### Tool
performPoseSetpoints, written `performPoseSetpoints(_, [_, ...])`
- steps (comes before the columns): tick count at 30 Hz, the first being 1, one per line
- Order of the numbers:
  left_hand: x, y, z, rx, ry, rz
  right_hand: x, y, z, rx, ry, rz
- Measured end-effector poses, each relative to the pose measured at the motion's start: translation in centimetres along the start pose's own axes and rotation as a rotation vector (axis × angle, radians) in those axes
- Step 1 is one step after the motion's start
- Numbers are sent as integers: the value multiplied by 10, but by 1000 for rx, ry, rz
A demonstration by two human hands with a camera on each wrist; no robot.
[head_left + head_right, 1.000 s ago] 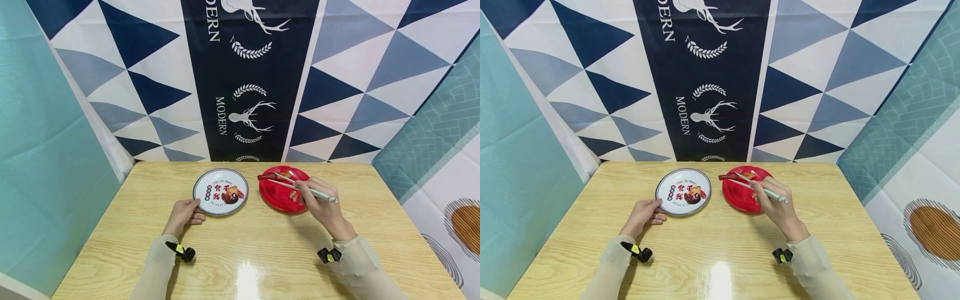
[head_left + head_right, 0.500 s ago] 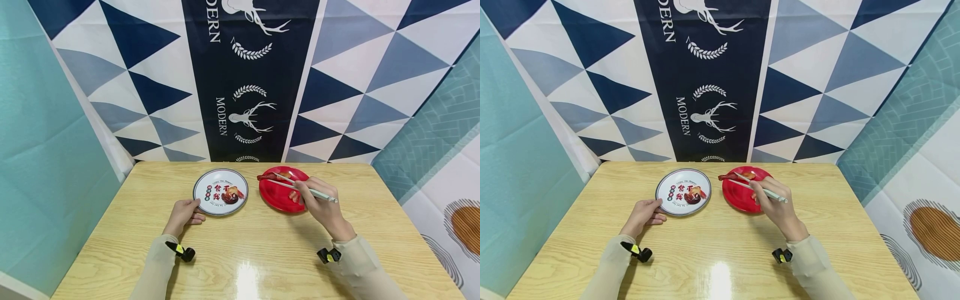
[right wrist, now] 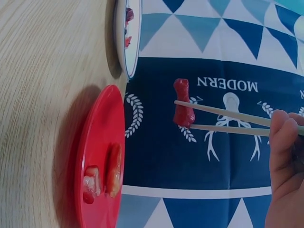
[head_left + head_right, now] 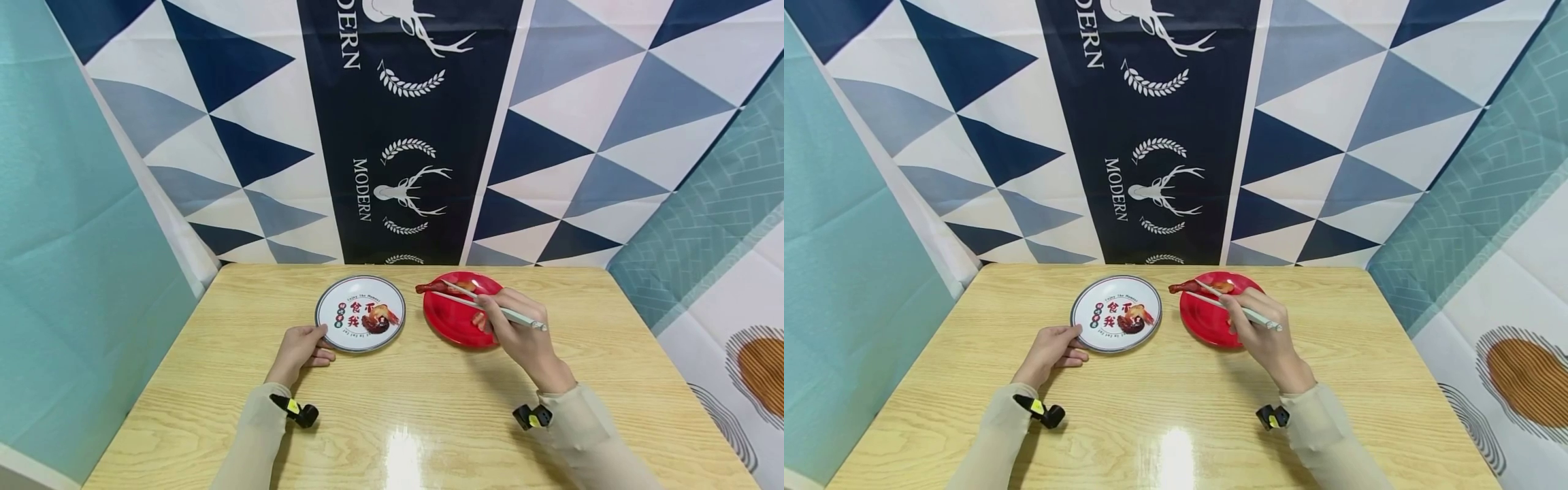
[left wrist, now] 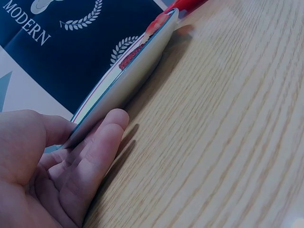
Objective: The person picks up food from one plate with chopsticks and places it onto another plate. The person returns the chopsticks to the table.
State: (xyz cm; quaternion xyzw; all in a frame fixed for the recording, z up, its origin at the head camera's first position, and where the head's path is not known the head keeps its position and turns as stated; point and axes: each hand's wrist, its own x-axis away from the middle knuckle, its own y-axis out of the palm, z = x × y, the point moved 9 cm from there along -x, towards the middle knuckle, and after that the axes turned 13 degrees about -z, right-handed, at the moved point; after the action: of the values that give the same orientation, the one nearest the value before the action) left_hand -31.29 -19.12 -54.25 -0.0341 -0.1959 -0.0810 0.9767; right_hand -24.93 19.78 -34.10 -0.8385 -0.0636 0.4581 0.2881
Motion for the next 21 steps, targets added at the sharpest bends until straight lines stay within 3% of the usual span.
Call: performPoseSetpoints(21, [-1,0,-1,-11,-5,8,-6,9,-5,-21,-27,-12])
